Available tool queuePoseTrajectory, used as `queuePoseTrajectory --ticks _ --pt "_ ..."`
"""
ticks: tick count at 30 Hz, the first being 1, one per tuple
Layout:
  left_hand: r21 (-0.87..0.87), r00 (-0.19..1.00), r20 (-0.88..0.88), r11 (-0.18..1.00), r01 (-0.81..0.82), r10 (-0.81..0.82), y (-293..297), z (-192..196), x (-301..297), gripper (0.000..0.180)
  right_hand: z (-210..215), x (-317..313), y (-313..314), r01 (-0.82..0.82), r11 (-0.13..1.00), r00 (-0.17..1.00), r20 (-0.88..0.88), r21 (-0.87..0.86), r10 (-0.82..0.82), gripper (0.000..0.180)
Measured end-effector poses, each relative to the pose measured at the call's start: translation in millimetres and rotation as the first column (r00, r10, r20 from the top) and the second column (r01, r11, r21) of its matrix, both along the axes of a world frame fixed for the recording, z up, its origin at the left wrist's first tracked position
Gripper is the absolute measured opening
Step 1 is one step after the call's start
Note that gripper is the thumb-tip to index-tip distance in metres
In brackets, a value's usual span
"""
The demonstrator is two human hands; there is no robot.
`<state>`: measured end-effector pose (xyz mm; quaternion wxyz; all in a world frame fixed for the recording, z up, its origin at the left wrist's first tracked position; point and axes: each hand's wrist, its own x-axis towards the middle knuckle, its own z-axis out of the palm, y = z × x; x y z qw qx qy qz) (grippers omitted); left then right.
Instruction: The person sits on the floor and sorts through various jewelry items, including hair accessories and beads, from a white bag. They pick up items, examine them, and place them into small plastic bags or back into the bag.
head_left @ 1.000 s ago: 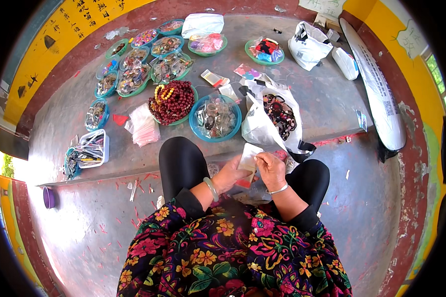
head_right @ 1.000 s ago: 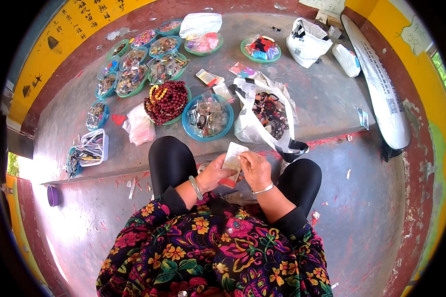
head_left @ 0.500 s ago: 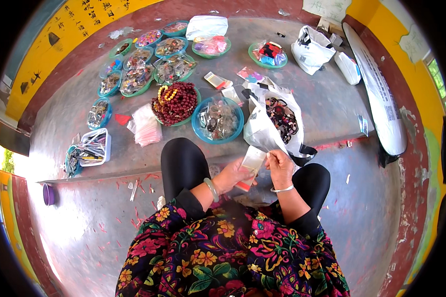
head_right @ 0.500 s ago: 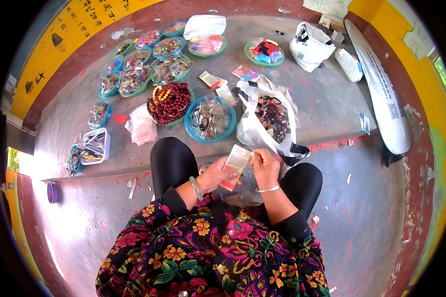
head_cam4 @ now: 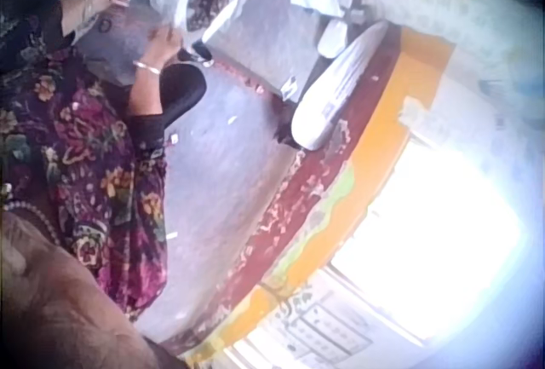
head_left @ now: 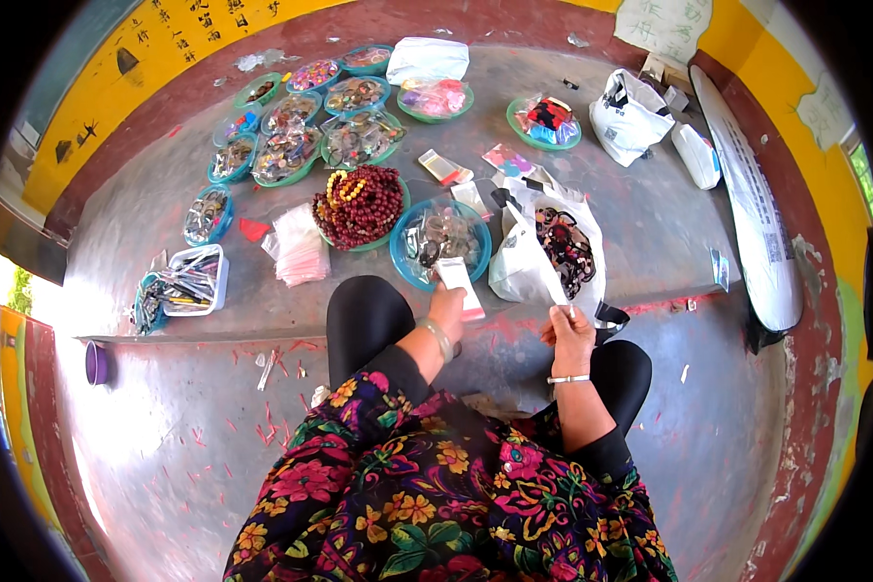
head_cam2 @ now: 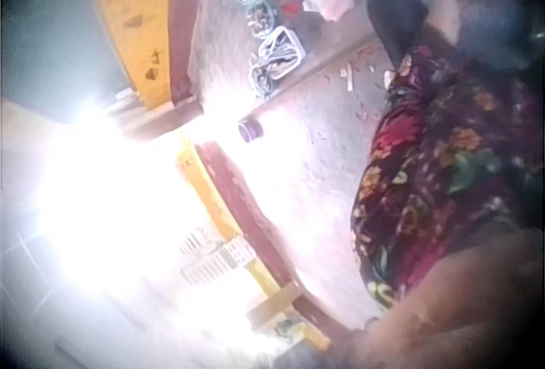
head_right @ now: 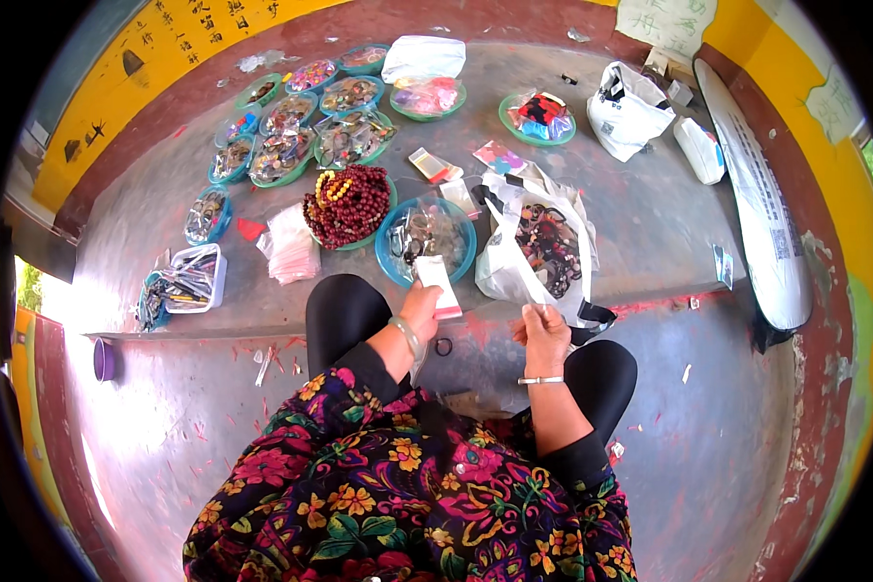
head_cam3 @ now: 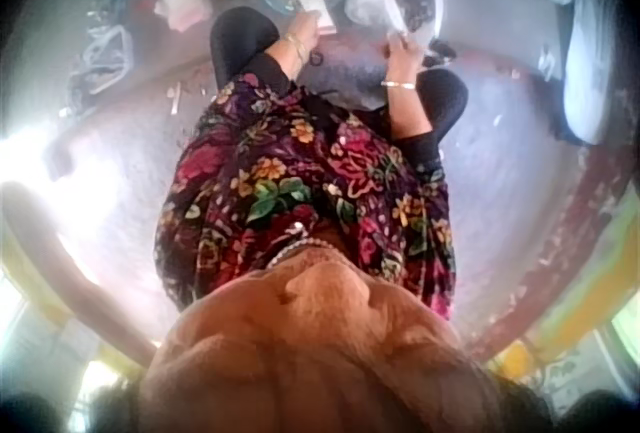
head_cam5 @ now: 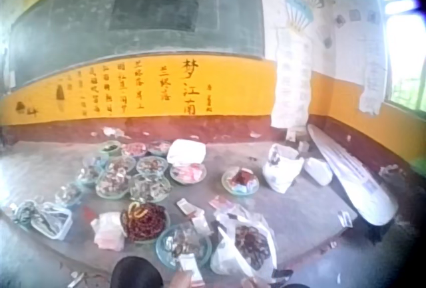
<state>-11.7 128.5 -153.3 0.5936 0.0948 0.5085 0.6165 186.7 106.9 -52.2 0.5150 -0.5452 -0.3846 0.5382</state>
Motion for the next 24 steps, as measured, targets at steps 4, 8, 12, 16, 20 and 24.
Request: queuePoseTrajectory --ticks 4,8,12,16,20,24 --pt "-0.096 0.975 -0.118 0.976 -0.197 0.186 33 -9 -9 0.026 -1 -2 0 -0.065 0.997 0.998 0.009 -0.04 0.066 0.01" --pt "-0.112 0.92 -0.252 0.935 -0.336 0.3 52 -28 -27 0.026 1 -1 0 -0.093 0.992 0.996 -0.007 -0.085 0.093 0.011" --pt "-0.064 0.88 -0.367 0.936 -0.347 0.301 64 -50 -38 0.025 -1 -1 -1 -0.123 0.986 0.992 -0.006 -0.113 0.123 0.011" --pt "-0.059 0.857 -0.421 0.934 -0.353 0.298 68 -54 -49 0.023 -4 -3 0 -0.152 0.981 0.988 -0.013 -0.119 0.151 0.011" --pt "-0.105 0.716 -0.624 0.874 -0.475 0.314 70 -61 -48 0.029 -6 -2 0 -0.171 0.974 0.985 -0.044 -0.148 0.166 0.012" --pt "-0.085 0.647 -0.707 0.874 -0.478 0.286 69 -62 -46 0.039 -4 0 1 -0.177 0.962 0.971 -0.194 -0.207 0.137 0.013"
